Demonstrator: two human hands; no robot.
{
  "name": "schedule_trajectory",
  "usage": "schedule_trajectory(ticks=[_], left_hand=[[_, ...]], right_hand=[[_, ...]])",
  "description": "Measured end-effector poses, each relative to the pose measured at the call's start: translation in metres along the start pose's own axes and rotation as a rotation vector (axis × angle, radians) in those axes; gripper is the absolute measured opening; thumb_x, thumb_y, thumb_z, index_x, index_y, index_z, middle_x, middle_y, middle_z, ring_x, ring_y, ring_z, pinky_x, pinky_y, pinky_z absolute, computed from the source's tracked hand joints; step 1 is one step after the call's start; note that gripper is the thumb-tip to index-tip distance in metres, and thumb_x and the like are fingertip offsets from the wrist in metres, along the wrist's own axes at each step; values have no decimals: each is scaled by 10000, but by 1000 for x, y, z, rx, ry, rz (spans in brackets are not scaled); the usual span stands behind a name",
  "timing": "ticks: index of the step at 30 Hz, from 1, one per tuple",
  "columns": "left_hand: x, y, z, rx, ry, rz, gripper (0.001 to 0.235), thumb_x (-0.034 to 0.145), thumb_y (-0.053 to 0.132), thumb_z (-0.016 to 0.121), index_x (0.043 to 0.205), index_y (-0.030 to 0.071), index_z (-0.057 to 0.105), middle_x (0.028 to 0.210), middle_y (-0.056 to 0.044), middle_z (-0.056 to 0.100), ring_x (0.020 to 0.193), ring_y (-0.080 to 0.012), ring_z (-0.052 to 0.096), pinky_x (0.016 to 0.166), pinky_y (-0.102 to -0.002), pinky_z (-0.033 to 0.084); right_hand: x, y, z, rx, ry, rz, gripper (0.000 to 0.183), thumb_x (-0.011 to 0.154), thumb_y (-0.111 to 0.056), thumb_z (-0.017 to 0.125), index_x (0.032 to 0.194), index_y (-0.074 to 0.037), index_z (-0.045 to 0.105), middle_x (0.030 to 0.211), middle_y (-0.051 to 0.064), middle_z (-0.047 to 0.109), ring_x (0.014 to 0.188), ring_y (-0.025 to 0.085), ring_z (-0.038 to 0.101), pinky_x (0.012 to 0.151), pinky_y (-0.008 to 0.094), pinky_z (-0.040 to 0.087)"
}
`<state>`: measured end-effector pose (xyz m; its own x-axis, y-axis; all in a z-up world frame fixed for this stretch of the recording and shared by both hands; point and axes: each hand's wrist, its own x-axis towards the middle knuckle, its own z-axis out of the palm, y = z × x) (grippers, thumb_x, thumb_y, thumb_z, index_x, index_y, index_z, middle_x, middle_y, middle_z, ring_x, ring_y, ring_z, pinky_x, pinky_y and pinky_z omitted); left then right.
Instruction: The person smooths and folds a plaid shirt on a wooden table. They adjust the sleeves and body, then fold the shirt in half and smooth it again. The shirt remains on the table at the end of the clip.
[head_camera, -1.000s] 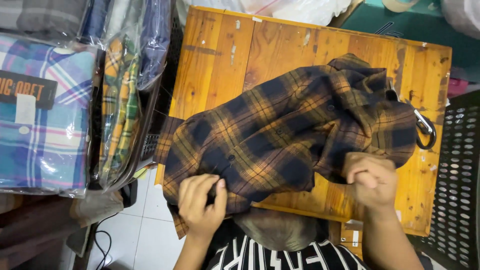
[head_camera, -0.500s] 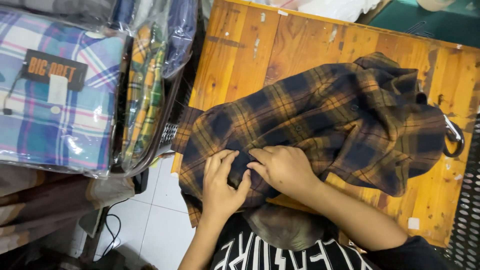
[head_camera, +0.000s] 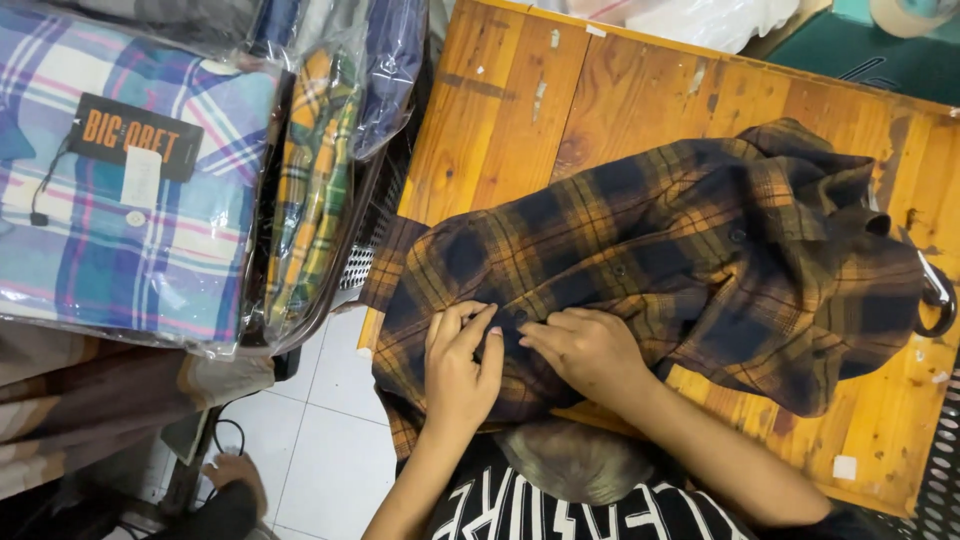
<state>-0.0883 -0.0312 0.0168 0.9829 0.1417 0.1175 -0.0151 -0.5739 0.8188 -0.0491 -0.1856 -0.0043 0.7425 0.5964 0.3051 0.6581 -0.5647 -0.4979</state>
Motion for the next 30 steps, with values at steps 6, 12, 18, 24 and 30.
schedule_trajectory(ticks=[6, 12, 18, 24, 30], left_hand=[[0, -4, 1, 4, 3, 18, 196, 799, 52, 512, 927, -31, 635, 883, -153, 580, 805, -285, 526, 734, -373, 426], [-9, -21, 9, 51, 86, 154, 216, 847, 111, 421, 926, 45, 611, 915, -93, 589, 855, -250, 540, 795, -345, 392], [-15, -27, -1, -81, 431, 77, 201, 884, 84, 389, 837, -23, 553, 865, -139, 549, 872, -261, 524, 865, -332, 387], [-7, -27, -3, -57, 874, 60, 54, 929, 17, 478, 891, -8, 507, 905, -151, 509, 904, -285, 492, 883, -372, 386], [-10, -23, 6, -1, 776, 77, 96, 920, 27, 451, 890, -27, 524, 905, -170, 510, 889, -294, 498, 859, -377, 396]], right_hand=[[-3, -2, -9, 52, -2, 42, 155, 846, -174, 499, 872, -153, 650, 507, -12, 521, 484, 164, 552, 441, 221, 456], [-69, 30, -60, 463, 94, 155, 174, 869, -198, 425, 752, -107, 515, 621, 4, 498, 514, 158, 477, 500, 267, 375], [-132, 119, -137, -152, 857, 607, 268, 1035, -120, 403, 889, 13, 583, 874, 118, 546, 856, 233, 516, 792, 321, 389], [-122, 159, -154, -550, 238, 589, 545, 787, -311, 541, 1181, 50, 433, 1188, 286, 450, 1109, 460, 394, 1000, 476, 248], [-128, 168, -137, -562, 60, 929, 639, 857, -482, 305, 1311, -33, 315, 1334, 190, 323, 1224, 352, 268, 964, 491, 227]])
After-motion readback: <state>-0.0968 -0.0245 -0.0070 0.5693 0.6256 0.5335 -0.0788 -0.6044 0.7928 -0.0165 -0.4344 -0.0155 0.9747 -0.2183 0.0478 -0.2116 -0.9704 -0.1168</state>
